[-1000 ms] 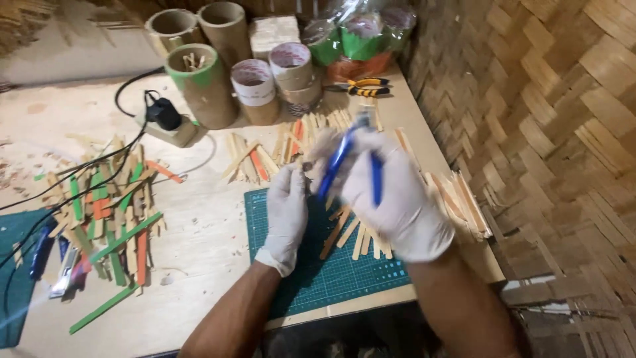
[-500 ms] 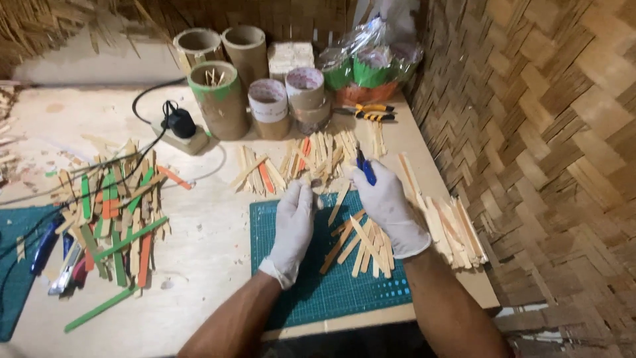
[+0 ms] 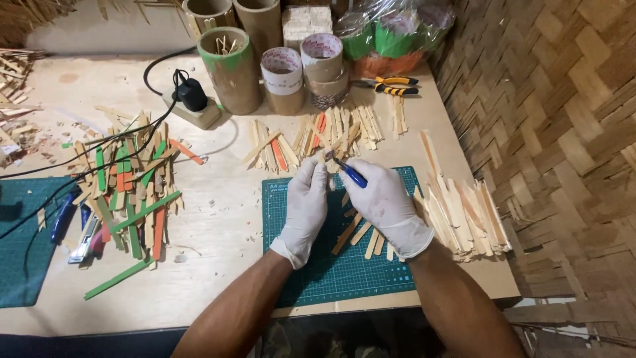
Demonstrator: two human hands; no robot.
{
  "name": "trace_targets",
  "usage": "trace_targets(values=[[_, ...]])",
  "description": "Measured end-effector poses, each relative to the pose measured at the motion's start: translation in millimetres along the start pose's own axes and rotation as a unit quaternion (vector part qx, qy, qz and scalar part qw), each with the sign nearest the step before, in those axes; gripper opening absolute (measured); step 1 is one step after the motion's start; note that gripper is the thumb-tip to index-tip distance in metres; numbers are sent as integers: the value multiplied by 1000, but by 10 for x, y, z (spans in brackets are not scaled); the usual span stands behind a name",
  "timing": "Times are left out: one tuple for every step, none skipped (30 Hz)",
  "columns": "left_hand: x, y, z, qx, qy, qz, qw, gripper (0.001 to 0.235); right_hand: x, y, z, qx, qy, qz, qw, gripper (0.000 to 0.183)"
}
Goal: Trimming the ends of thin wooden sticks using a handheld cutter on a cutting mat in a workshop environment.
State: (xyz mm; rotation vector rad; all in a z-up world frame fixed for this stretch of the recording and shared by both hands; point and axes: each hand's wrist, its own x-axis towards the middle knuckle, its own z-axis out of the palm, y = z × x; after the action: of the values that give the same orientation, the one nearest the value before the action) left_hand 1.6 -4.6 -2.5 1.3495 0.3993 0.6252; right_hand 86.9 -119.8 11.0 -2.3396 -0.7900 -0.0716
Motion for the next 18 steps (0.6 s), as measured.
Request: trace_targets(values=[[19,-41,1,14,-2,9,1000,29,-10,-33,-16,7,8,-12,1000,22],[29,-56,10,15,-1,7,1000,29,-11,-28,-5,8,6,-11,1000,22],[39,-70,17,16,0,10,1000,29,-12,-24,7,11,12,-14,1000,21],[50,-82,21,18,2,12,1000,30,-9,-23,22,15,17,-17,1000,20],[48,-69,18,19,4,11,1000,30,-9,-29,28,16,15,-17,1000,20],[49,-53,16,23,4,13,1000,29,-6,-36,32,5,19,-18,1000,20],[49,-36,14,26,4,14,1000,29,-4,-44,34,-6,23,-20,1000,21],[64,-96,18,27,4,13,1000,29,-14,-42,39,-5,22,-19,1000,21],[78,-156,25,22,5,13,1000,28,-25,-39,42,3,22,-19,1000,20],[97,-214,36,18,6,14,1000,28,-32,-34,39,10,24,-19,999,20],[102,-225,33,18,5,13,1000,28,-15,-30,44,10,23,-19,1000,20],[101,-239,28,21,4,13,1000,28,-4,-25,50,7,25,-16,1000,20],[100,-253,23,23,3,13,1000,28,5,-20,56,4,26,-13,1000,21],[95,-254,26,24,4,13,1000,28,6,-24,54,5,26,-13,1000,21],[90,-253,29,19,7,12,1000,29,5,-29,49,9,25,-10,1000,20],[87,-249,32,13,10,12,1000,29,7,-35,44,13,24,-7,1000,20],[72,-239,38,15,9,12,1000,29,0,-37,51,14,24,-6,1000,20],[63,-225,45,9,13,11,1000,29,-1,-40,55,13,26,-6,1000,20]])
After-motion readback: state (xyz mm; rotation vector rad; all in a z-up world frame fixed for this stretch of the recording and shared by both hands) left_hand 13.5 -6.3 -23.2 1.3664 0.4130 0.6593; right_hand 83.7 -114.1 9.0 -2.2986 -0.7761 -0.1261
